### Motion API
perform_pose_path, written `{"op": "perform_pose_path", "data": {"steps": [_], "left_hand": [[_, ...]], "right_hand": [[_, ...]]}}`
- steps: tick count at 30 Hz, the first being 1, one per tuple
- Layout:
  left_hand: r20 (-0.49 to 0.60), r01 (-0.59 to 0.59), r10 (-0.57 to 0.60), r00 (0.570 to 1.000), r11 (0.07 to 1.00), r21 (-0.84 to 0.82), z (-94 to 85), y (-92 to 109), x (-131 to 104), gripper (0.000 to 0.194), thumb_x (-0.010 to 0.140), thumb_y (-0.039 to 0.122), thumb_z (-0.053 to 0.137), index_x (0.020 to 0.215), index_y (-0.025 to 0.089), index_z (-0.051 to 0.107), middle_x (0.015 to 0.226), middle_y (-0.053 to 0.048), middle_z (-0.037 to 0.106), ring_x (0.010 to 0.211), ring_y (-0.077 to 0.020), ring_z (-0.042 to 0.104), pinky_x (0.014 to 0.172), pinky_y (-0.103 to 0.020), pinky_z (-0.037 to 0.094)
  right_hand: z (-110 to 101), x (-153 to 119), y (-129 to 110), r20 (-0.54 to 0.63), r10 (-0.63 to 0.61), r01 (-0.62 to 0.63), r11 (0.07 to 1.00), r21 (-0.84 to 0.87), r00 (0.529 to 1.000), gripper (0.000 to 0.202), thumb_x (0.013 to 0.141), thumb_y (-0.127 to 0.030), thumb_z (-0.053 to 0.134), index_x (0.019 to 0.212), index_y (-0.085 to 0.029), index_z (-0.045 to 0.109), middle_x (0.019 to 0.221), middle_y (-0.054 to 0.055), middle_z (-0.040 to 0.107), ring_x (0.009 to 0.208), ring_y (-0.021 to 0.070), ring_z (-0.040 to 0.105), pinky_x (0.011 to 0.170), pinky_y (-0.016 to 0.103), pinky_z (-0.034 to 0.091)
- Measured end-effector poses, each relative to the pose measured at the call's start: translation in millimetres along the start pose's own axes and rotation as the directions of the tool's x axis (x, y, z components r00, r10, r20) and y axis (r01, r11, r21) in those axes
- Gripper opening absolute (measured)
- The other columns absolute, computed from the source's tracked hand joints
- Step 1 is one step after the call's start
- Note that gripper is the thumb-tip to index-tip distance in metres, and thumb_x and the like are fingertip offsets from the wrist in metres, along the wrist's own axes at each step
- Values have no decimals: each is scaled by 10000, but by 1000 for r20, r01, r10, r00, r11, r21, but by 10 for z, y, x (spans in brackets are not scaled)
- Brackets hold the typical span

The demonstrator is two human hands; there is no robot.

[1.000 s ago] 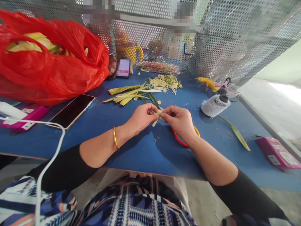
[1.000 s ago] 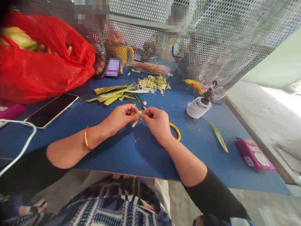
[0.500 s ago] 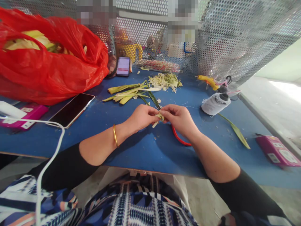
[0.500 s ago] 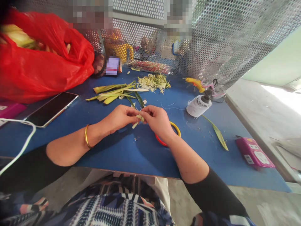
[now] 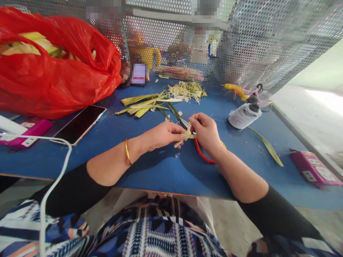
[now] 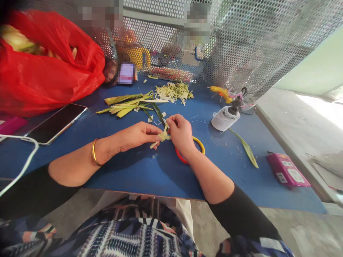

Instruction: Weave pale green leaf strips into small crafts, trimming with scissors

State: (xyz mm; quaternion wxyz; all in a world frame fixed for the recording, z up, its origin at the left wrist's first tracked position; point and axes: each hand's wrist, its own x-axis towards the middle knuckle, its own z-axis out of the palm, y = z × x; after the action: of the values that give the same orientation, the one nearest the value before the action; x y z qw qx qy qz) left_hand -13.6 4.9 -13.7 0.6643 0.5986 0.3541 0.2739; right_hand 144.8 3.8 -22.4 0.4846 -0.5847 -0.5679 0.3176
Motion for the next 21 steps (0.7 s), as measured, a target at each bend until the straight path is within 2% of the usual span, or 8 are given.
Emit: {"op": "perform_pose_path", "data": {"steps": [2, 6, 13, 15, 18, 21], "left_hand": [[-2, 14, -14, 1000, 1000, -24, 15, 1, 1, 159, 660, 300, 802, 636, 167, 719, 581, -12, 648, 540, -118, 572, 588, -248, 490], [-74, 46, -49, 996, 998, -43, 72, 6, -5, 211, 675, 311, 807, 577, 162, 694, 522, -8, 617, 480, -102, 534, 555, -246, 482], [-81, 125, -129, 988, 991, -52, 104, -7, -10, 143, 692, 183, 779, 578, 140, 705, 524, -24, 630, 482, -110, 574, 591, -267, 505], [-142, 125, -140, 980, 986, -109, 80, -13, 8, 90, 698, 182, 772, 630, 142, 729, 562, -30, 655, 506, -114, 596, 631, -280, 520], [-302, 58, -120, 946, 976, -208, 28, -5, 37, 90, 696, 235, 784, 692, 155, 743, 619, -36, 687, 572, -133, 639, 670, -289, 526], [-437, -18, -86, 895, 973, -230, -14, 15, 51, 110, 719, 262, 759, 690, 160, 730, 631, -30, 689, 586, -124, 634, 599, -245, 475]], "right_hand": [[13, -9, -4, 5, 1, -1, 1000, 8, 1000, 143, 788, -213, 559, 648, -210, 530, 503, -57, 496, 476, 96, 422, 493, 249, 319], [27, -32, -18, 29, -3, 3, 1000, 14, 1000, 150, 801, -200, 552, 655, -213, 520, 502, -62, 485, 466, 95, 408, 487, 253, 322], [48, -41, 25, 52, -159, 163, 984, -71, 986, 148, 839, -203, 523, 694, -223, 504, 593, -39, 505, 570, 124, 462, 589, 282, 380], [2, -38, 1, -18, -250, 244, 957, -159, 968, 116, 850, -228, 535, 734, -223, 531, 690, -7, 561, 658, 147, 515, 656, 301, 404], [-82, -68, -81, -102, -425, 372, 866, -335, 899, 176, 879, -304, 563, 723, -225, 550, 760, 21, 593, 740, 169, 535, 738, 326, 393], [-104, -125, -125, 42, -447, 420, 800, -429, 894, 321, 900, -395, 570, 634, -219, 539, 645, 5, 568, 631, 149, 497, 693, 317, 362]]}}
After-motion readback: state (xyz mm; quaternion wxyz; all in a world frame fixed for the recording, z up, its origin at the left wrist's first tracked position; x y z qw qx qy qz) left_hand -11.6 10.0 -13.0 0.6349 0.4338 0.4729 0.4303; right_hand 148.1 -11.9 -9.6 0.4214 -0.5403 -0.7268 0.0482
